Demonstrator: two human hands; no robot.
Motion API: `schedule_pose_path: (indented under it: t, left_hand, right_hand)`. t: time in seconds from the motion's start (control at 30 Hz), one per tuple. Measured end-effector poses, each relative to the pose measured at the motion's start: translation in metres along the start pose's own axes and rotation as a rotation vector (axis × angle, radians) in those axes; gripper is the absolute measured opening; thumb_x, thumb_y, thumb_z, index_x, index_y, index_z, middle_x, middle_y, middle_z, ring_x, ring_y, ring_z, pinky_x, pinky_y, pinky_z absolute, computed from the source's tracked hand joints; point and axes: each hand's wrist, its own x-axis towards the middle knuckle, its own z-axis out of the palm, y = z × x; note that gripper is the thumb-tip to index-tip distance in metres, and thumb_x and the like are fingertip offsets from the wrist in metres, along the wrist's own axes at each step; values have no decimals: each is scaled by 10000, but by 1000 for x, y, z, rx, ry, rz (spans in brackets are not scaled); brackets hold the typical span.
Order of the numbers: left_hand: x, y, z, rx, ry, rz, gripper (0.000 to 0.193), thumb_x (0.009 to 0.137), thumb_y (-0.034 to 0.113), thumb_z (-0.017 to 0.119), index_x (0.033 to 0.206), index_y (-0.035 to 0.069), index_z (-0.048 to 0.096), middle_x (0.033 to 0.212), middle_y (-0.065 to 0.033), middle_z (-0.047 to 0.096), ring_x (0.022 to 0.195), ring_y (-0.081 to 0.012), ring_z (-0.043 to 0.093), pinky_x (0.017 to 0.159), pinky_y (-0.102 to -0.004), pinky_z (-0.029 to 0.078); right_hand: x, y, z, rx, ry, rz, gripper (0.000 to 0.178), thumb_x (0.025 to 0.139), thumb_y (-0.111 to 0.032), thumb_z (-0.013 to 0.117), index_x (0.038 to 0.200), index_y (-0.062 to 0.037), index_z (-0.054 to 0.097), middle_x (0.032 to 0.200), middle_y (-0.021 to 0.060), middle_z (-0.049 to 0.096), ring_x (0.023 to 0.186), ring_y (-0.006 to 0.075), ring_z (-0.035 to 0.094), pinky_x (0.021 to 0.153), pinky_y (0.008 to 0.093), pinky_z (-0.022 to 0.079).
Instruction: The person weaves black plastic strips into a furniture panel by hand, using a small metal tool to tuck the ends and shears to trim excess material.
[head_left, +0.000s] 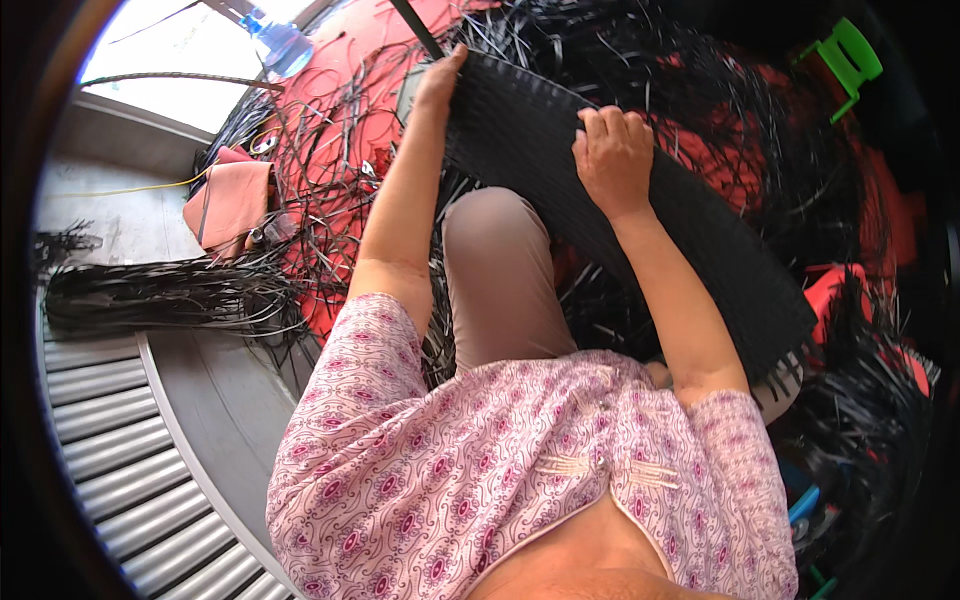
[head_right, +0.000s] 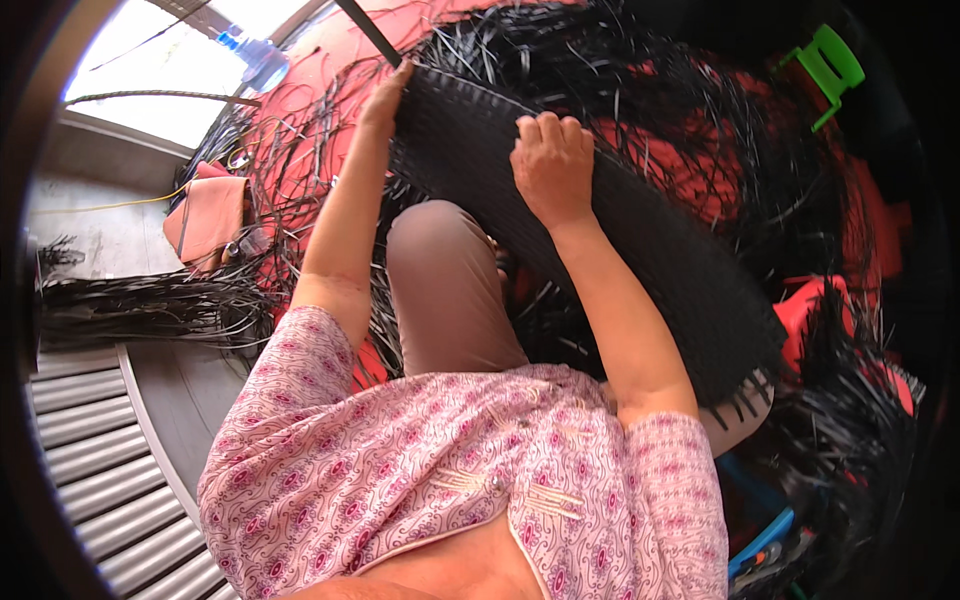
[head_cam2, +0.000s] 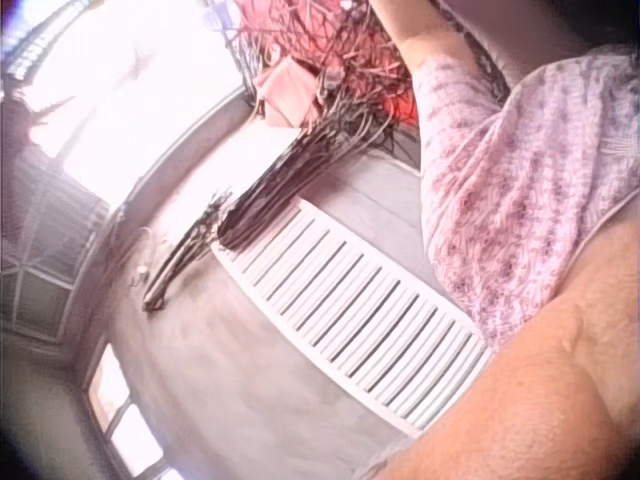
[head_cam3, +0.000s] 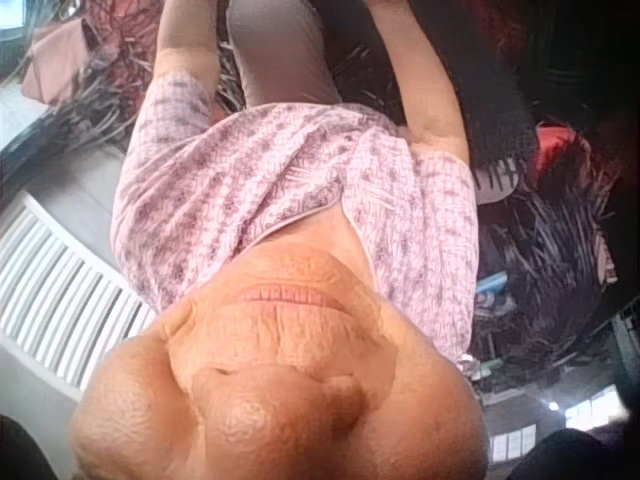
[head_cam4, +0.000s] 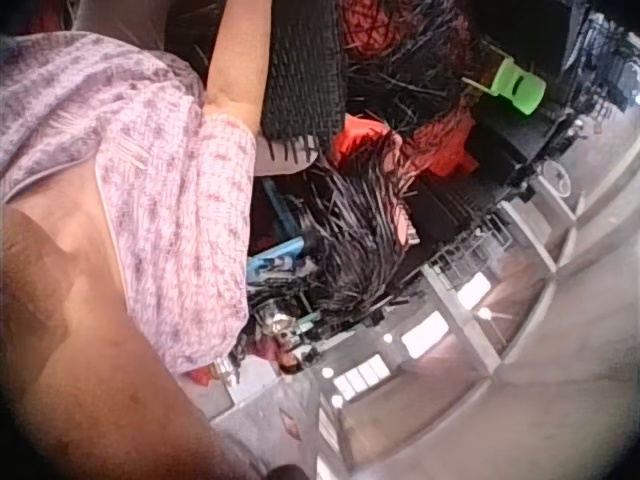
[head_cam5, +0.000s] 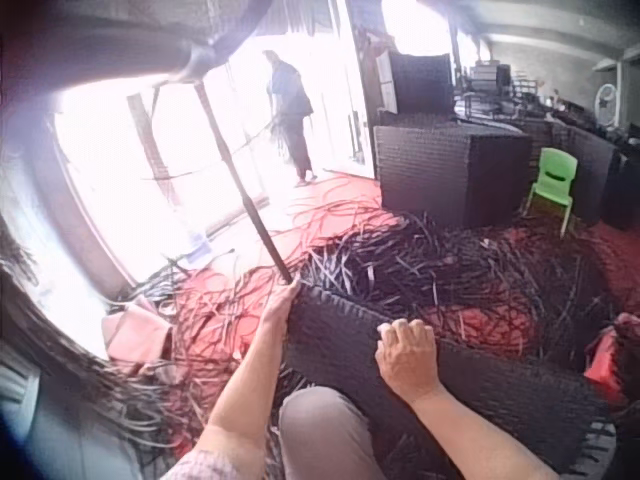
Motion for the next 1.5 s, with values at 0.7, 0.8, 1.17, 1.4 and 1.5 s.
schedule_pose_path:
  t: [0.7,0.8,1.17,1.4,1.5]
  left_hand:
    - [-104,13,22,1009,16,1189,245,990,114,619,1233,90,638,1173,-125,657,1124,-339,619,977,-452,498]
    - [-120,39,34,1214,-49,1053,196,959,109,621,1143,92,687,1136,-97,680,1089,-339,645,951,-445,508]
    - [-289,28,195,986,-423,1249,516,924,142,701,1420,55,589,1448,-147,547,1341,-354,524,1097,-457,440]
    - [-316,32,210,1014,-481,1192,517,959,191,692,1444,58,574,1435,-157,570,1321,-351,540,1095,-464,410]
    - [-344,42,247,870,-579,1229,472,956,195,689,1397,53,601,1337,-126,630,1260,-339,570,1064,-458,420]
  right_hand:
    - [-105,32,-111,160,-18,236,533,834,-146,758,1343,-73,619,1356,101,581,1269,311,551,1081,463,413]
    - [-137,66,-149,-108,-40,301,510,859,-201,762,1332,-58,635,1348,95,586,1257,308,552,1062,462,414]
    - [-152,87,-182,-97,-83,338,376,901,-264,756,1232,-106,673,1189,44,623,1155,273,582,991,429,449]
    - [-205,135,-229,-365,41,464,373,859,-244,765,1198,-121,670,1211,46,612,1182,261,573,1021,443,409]
    - [-201,141,-233,-348,27,430,345,860,-242,765,1174,-132,674,1192,30,622,1158,240,580,1003,422,420]
